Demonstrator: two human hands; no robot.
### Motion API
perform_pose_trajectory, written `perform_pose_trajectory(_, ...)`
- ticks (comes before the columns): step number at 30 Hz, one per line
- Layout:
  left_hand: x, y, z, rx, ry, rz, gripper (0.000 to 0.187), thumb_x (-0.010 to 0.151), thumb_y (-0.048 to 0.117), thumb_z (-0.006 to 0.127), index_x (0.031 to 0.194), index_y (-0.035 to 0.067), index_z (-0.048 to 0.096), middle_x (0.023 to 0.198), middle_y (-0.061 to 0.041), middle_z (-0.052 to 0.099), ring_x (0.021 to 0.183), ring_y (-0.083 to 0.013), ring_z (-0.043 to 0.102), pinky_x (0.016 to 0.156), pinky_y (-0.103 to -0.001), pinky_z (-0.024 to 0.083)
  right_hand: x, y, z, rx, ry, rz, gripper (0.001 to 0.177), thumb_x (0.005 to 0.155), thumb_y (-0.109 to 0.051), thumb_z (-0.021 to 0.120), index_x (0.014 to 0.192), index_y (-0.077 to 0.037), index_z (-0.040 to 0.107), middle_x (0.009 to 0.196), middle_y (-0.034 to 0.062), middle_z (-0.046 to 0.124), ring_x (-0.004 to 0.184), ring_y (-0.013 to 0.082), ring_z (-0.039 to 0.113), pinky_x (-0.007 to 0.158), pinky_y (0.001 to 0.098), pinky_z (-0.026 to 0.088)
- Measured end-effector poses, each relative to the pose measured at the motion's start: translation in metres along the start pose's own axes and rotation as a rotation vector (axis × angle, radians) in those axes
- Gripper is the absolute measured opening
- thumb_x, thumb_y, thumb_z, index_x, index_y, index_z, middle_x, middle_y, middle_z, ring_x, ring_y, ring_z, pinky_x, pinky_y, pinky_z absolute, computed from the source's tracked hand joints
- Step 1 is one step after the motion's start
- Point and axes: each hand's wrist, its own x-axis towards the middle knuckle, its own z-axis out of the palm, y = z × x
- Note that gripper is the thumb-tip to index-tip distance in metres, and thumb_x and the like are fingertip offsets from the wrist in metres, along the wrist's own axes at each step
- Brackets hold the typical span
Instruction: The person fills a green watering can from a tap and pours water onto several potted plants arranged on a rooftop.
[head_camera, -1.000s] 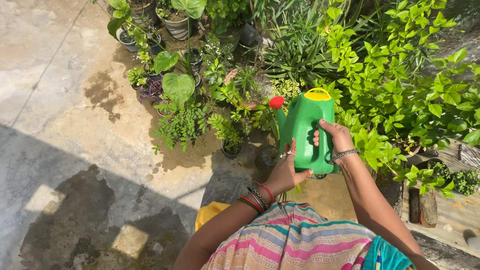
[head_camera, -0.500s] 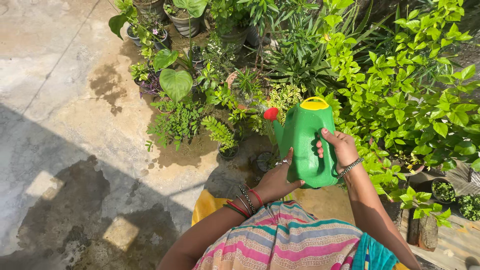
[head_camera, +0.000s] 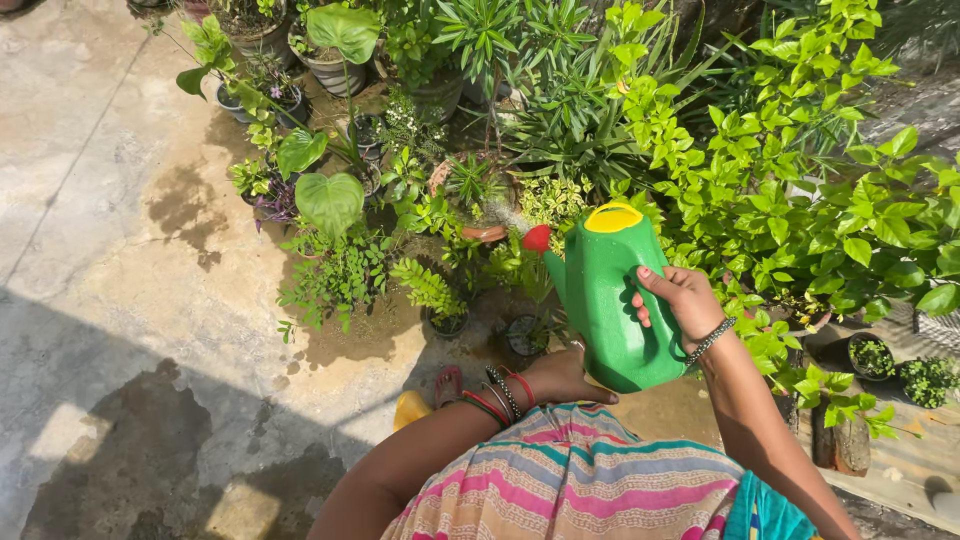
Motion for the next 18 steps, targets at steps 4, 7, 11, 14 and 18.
perform_pose_trajectory(4, 0.002, -0.001, -0.012, 0.114, 0.007, 0.06, 0.148, 0.062, 0.077, 0.074, 0.151, -0.024, 0.01, 0.131, -0.037, 0.058, 0.11, -0.0385, 0.07, 0.088, -0.039, 0.059, -0.001, -0.005, -0.001, 0.047, 0.066, 0.044, 0.031, 0.098, -0.025, 0.069, 0.084, 0.002, 0.064, 0.072, 0.0106, 0.068, 0.054, 0.0162, 0.06, 0.052, 0.0297, 0.049)
perform_pose_trajectory(7, 0.001, -0.002, -0.029, 0.225, -0.027, 0.118, 0.143, 0.069, 0.08, 0.07, 0.164, -0.006, 0.007, 0.149, -0.044, 0.032, 0.107, -0.0419, 0.071, 0.084, -0.039, 0.061, -0.004, -0.008, 0.004, 0.076, 0.19, 0.06, 0.028, 0.097, -0.027, 0.068, 0.092, 0.001, 0.068, 0.073, 0.0097, 0.067, 0.055, 0.0165, 0.058, 0.052, 0.0298, 0.048)
perform_pose_trajectory(11, -0.017, 0.016, -0.057, 0.172, -0.047, 0.032, 0.151, 0.066, 0.079, 0.064, 0.159, -0.014, -0.01, 0.125, -0.031, 0.066, 0.105, -0.0391, 0.071, 0.081, -0.038, 0.06, -0.008, -0.014, 0.009, 0.169, 0.315, -0.002, 0.029, 0.101, -0.027, 0.067, 0.097, 0.001, 0.067, 0.076, 0.0095, 0.066, 0.058, 0.0167, 0.059, 0.055, 0.0307, 0.05)
perform_pose_trajectory(14, -0.025, 0.029, -0.075, 0.053, -0.05, -0.04, 0.14, 0.072, 0.079, 0.054, 0.164, -0.008, -0.005, 0.113, -0.031, 0.076, 0.1, -0.039, 0.076, 0.083, -0.041, 0.059, -0.005, -0.02, 0.009, 0.216, 0.372, -0.086, 0.028, 0.103, -0.026, 0.067, 0.099, 0.001, 0.065, 0.08, 0.0095, 0.067, 0.063, 0.0171, 0.062, 0.059, 0.0315, 0.053)
perform_pose_trajectory(18, -0.011, 0.029, -0.077, -0.145, 0.107, 0.19, 0.134, 0.082, 0.069, 0.066, 0.162, -0.007, -0.01, 0.141, -0.032, 0.055, 0.125, -0.0422, 0.062, 0.104, -0.043, 0.049, 0.003, -0.034, 0.007, 0.223, 0.334, -0.23, 0.02, 0.101, -0.015, 0.069, 0.105, 0.004, 0.064, 0.088, 0.0112, 0.068, 0.073, 0.0195, 0.065, 0.066, 0.034, 0.056)
